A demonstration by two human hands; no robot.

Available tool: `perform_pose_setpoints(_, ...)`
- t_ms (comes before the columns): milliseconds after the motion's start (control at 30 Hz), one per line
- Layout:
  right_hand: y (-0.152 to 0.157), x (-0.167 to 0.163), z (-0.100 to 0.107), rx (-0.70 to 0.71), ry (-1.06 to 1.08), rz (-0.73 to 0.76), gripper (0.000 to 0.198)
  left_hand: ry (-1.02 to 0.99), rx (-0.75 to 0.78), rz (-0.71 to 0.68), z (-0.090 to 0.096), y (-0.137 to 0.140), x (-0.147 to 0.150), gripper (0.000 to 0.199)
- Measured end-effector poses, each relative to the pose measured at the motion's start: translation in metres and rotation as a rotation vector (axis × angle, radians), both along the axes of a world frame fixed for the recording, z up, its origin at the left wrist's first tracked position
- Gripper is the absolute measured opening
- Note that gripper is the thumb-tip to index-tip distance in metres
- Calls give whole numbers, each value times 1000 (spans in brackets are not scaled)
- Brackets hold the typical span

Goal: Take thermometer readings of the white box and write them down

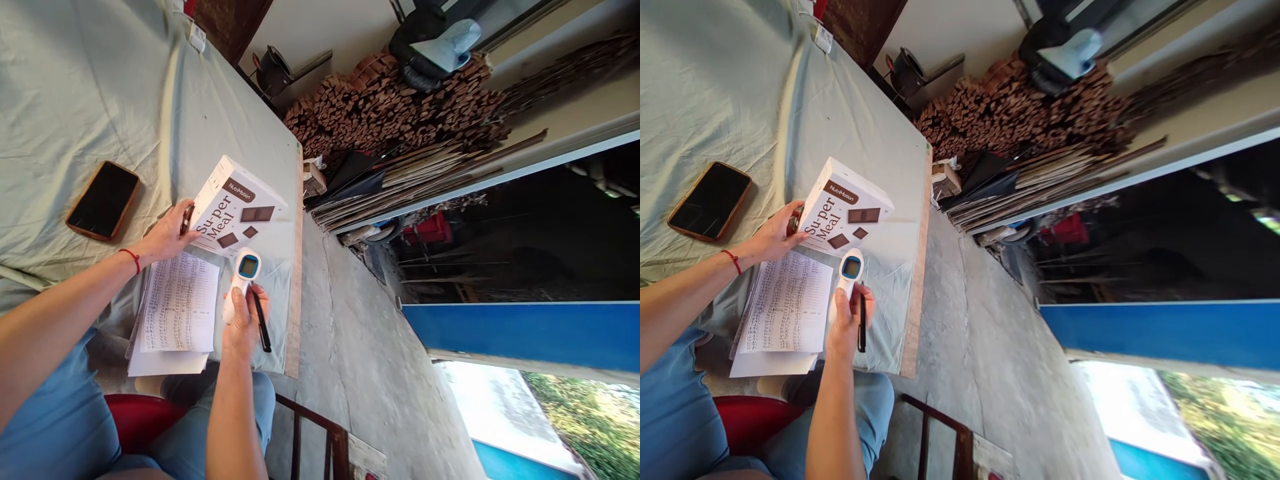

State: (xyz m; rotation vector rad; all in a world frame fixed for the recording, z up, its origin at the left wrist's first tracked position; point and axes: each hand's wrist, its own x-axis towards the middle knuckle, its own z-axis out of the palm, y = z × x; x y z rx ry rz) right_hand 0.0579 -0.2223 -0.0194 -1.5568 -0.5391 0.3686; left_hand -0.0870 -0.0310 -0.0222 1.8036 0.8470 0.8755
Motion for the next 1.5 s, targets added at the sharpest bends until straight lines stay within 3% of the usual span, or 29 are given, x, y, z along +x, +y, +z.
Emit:
perform_pose_setpoints(100,-15,36,-15,-48,-226,-114,55,115,30,6,3,2,0,57)
perform_pose_setpoints(200,-32,71,-28,-214,-459,-179,50,194,53,18,7,1,0,58)
perform_pose_setpoints(367,-47,102,-35,-446,-643,-174,45,422,84,58,16,-8,1,58)
perform_pose_setpoints(533,-41,77,-25,-284,-763,-168,50,596,66,60,34,-23,-4,21)
perform_pose_setpoints(633,-31,47,-21,-136,-574,-81,47,706,54,-19,43,-36,-7,16)
perform_pose_setpoints(767,-11,21,-20,11,-333,166,41,753,131,-177,43,-53,-4,20)
perform_pose_setpoints(867,6,17,-23,-70,-248,260,34,806,183,-265,40,-61,1,25)
perform_pose_setpoints(967,16,16,-28,-159,-272,230,32,842,168,-280,42,-62,4,29)
perform_pose_setpoints(1100,19,11,-34,-172,-308,208,38,844,140,-299,45,-61,3,31)
perform_pose_setpoints(1500,22,8,-40,-270,-442,253,37,811,196,-218,35,-62,6,29)
